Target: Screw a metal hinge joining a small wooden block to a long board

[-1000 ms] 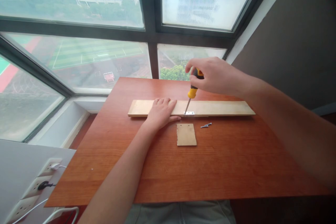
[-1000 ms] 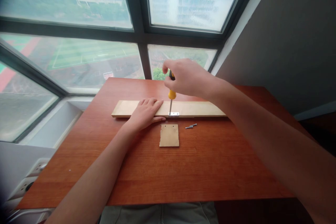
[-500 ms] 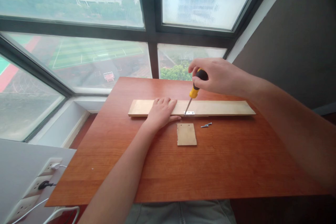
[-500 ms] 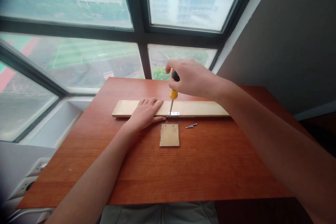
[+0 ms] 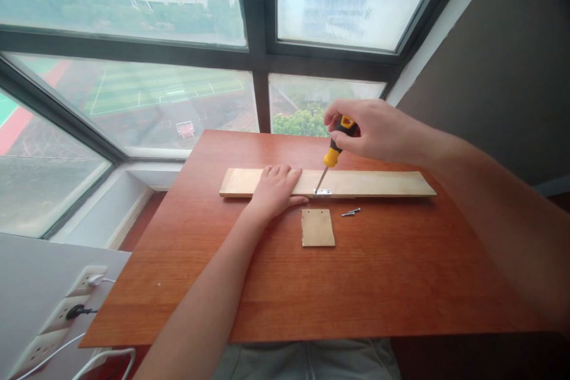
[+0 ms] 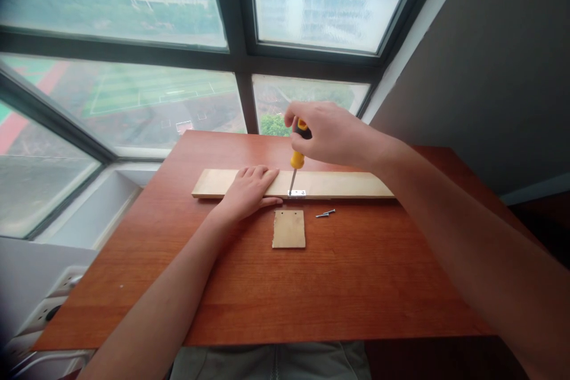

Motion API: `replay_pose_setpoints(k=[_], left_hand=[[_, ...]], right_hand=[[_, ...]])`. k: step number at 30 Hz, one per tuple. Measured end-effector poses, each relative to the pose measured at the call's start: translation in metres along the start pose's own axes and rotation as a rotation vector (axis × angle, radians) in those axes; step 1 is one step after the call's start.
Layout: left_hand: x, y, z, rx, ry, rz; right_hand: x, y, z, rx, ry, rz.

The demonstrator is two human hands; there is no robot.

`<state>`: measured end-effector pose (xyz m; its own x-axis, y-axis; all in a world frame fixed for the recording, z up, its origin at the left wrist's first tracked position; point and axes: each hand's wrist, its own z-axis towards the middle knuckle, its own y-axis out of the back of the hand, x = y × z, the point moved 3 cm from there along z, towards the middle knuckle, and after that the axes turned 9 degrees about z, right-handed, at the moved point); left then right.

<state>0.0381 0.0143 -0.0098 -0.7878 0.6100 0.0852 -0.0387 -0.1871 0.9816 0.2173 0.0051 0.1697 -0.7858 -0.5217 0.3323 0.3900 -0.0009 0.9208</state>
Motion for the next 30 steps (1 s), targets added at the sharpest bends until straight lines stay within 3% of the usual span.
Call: replay_pose_setpoints(k=[6,10,15,23,30], left_hand=[[0.0003,-0.0004,0.0009,0.01,0.011,-0.023],[0.0007,-0.001,0.0014,0.011,0.014,-0.016],[0.0002,-0.0001,0.0014,0.004,0.016,-0.002],[-0.0004,0.0013,0.002,0.024,0.022,0.018],[0.0006,-0.0014,0.0025,0.029,0.02,0.016]], right_hand=[[0.0028,0.0009,-0.0017,-0.041,-0.079,-0.047],[0.0036,-0.0028,-0.0004,-0.062,-0.035,-0.032],[-0.0006,-0.0016,0.0015,0.01,0.012,0.003],[0.0062,-0.0005,-0.0002,-0.018,-0.135,-0.139],[0.0018,-0.0018,-0.0005,-0.014,-0.073,-0.082]])
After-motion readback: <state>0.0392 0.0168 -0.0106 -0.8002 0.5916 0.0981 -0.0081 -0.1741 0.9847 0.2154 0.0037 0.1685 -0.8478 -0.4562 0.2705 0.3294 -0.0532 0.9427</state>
